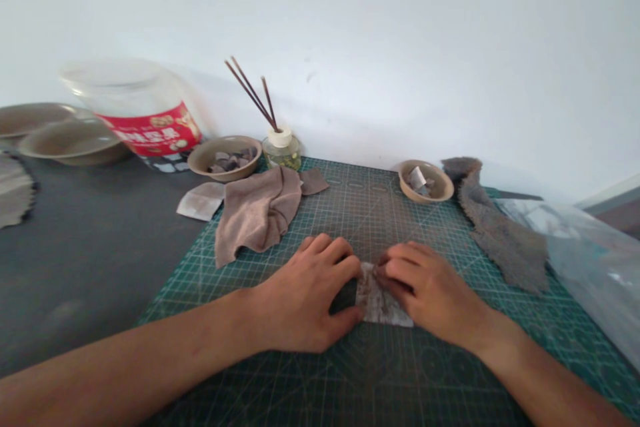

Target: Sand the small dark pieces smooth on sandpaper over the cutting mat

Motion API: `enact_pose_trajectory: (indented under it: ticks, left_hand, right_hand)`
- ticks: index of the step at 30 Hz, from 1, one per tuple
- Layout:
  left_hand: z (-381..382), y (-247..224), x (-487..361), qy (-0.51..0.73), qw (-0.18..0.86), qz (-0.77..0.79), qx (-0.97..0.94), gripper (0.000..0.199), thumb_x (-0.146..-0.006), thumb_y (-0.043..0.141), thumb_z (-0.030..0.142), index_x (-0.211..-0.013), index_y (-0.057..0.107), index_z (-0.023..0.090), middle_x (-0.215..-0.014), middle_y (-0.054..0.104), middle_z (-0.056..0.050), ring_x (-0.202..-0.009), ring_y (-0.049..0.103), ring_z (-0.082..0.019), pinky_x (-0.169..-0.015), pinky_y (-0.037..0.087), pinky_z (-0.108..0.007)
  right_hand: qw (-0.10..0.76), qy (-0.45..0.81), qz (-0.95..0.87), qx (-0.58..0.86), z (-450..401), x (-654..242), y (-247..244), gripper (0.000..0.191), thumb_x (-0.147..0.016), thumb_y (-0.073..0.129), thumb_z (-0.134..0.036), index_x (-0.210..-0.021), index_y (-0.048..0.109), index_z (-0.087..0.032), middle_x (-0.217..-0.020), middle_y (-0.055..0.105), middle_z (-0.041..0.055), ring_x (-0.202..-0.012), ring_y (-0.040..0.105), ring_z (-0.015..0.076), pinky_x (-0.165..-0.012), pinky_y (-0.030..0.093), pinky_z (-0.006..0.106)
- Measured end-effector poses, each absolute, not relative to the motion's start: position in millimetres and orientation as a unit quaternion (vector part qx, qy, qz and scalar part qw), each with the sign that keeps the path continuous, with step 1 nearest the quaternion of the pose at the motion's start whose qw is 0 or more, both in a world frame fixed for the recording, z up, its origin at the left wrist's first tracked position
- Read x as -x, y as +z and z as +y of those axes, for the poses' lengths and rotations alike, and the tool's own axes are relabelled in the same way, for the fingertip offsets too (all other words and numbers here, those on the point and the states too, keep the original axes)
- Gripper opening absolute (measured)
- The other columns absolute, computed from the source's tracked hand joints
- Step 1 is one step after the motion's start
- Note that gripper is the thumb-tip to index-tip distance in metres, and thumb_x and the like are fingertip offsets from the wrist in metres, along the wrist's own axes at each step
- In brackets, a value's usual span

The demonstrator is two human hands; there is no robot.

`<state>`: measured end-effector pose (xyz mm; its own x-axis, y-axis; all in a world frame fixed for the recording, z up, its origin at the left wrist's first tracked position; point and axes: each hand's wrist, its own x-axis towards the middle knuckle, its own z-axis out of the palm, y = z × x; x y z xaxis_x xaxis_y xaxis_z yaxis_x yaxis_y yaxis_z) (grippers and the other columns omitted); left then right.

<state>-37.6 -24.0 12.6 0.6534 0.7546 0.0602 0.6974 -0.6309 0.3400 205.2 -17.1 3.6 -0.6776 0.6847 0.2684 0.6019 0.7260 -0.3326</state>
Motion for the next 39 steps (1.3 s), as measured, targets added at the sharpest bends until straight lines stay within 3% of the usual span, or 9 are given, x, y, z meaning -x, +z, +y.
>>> enact_pose_trajectory:
  ticks: [6,12,16,21,26,31,37,39]
  left_hand:
    - [-24.2,12.6,37.6,0.1,0.146,0.405,-0.897,0.03,-0.082,0.068,0.043,-0.103,0.059,0.023,-0.108,0.055,-0.006,-0.101,0.048,-0.028,-0.092,0.042,-0.049]
    - [-24.0,13.4,37.6,0.098,0.144,0.407,-0.897,0.031,-0.082,0.067,0.042,-0.104,0.059,0.023,-0.108,0.054,-0.006,-0.102,0.048,-0.028,-0.094,0.041,-0.05]
    - [-23.8,13.1,37.7,0.096,0.148,0.405,-0.897,0.03,-0.082,0.066,0.042,-0.104,0.059,0.023,-0.109,0.054,-0.006,-0.101,0.048,-0.028,-0.093,0.041,-0.05]
    - [-23.2,12.9,37.6,0.096,0.147,0.403,-0.898,0.03,-0.083,0.066,0.043,-0.104,0.059,0.023,-0.109,0.054,-0.006,-0.102,0.047,-0.028,-0.093,0.041,-0.05]
    - [-23.7,11.8,37.9,0.096,0.146,0.404,-0.898,0.031,-0.083,0.066,0.043,-0.105,0.059,0.023,-0.109,0.054,-0.006,-0.101,0.048,-0.028,-0.094,0.041,-0.05]
    - [-24.1,10.8,38.1,0.095,0.137,0.4,-0.901,0.031,-0.084,0.065,0.044,-0.104,0.058,0.022,-0.109,0.054,-0.006,-0.101,0.048,-0.029,-0.093,0.041,-0.051]
    - [-24.0,10.7,38.1,0.096,0.142,0.401,-0.9,0.029,-0.085,0.064,0.044,-0.104,0.058,0.022,-0.109,0.054,-0.006,-0.102,0.048,-0.028,-0.094,0.041,-0.05]
    - [-24.0,10.3,38.0,0.094,0.139,0.399,-0.901,0.029,-0.084,0.065,0.043,-0.103,0.058,0.022,-0.109,0.054,-0.006,-0.102,0.048,-0.028,-0.093,0.041,-0.05]
  right_hand:
    - [0.149,0.154,-0.927,0.309,-19.8,-208.7,6.3,0.015,-0.091,0.06,-0.009,-0.082,0.063,-0.02,-0.088,0.063,0.0015,-0.085,0.056,0.0182,-0.082,0.044,0.035]
    - [0.166,0.091,-0.908,0.374,-13.6,-206.5,8.2,0.011,-0.093,0.06,-0.012,-0.085,0.064,-0.019,-0.092,0.064,0.0043,-0.091,0.056,0.0214,-0.087,0.042,0.038]
    - [0.121,0.161,-0.929,0.31,-19.3,-209.4,11.5,0.014,-0.09,0.064,-0.01,-0.081,0.062,-0.021,-0.087,0.063,-0.0004,-0.086,0.056,0.0176,-0.084,0.04,0.035]
    - [0.162,0.096,-0.916,0.354,-13.3,-209.2,10.1,0.011,-0.093,0.061,-0.012,-0.084,0.062,-0.019,-0.096,0.065,0.0038,-0.093,0.055,0.0207,-0.086,0.037,0.037]
    - [0.109,0.149,-0.937,0.296,-15.5,-210.2,14.2,0.015,-0.09,0.064,-0.01,-0.079,0.059,-0.02,-0.089,0.064,-0.002,-0.086,0.054,0.0167,-0.084,0.032,0.035]
    - [0.141,0.081,-0.928,0.334,-11.5,-206.3,12.3,0.012,-0.093,0.062,-0.015,-0.082,0.061,-0.019,-0.094,0.065,0.0016,-0.091,0.052,0.0198,-0.083,0.03,0.037]
    - [0.1,0.165,-0.935,0.296,-15.6,-210.0,16.1,0.013,-0.091,0.063,-0.011,-0.081,0.06,-0.02,-0.09,0.063,-0.0021,-0.086,0.053,0.0158,-0.085,0.03,0.035]
    - [0.117,0.138,-0.936,0.301,-14.9,-206.5,14.7,0.012,-0.091,0.064,-0.014,-0.082,0.061,-0.021,-0.093,0.064,-0.0011,-0.089,0.052,0.0175,-0.084,0.03,0.035]
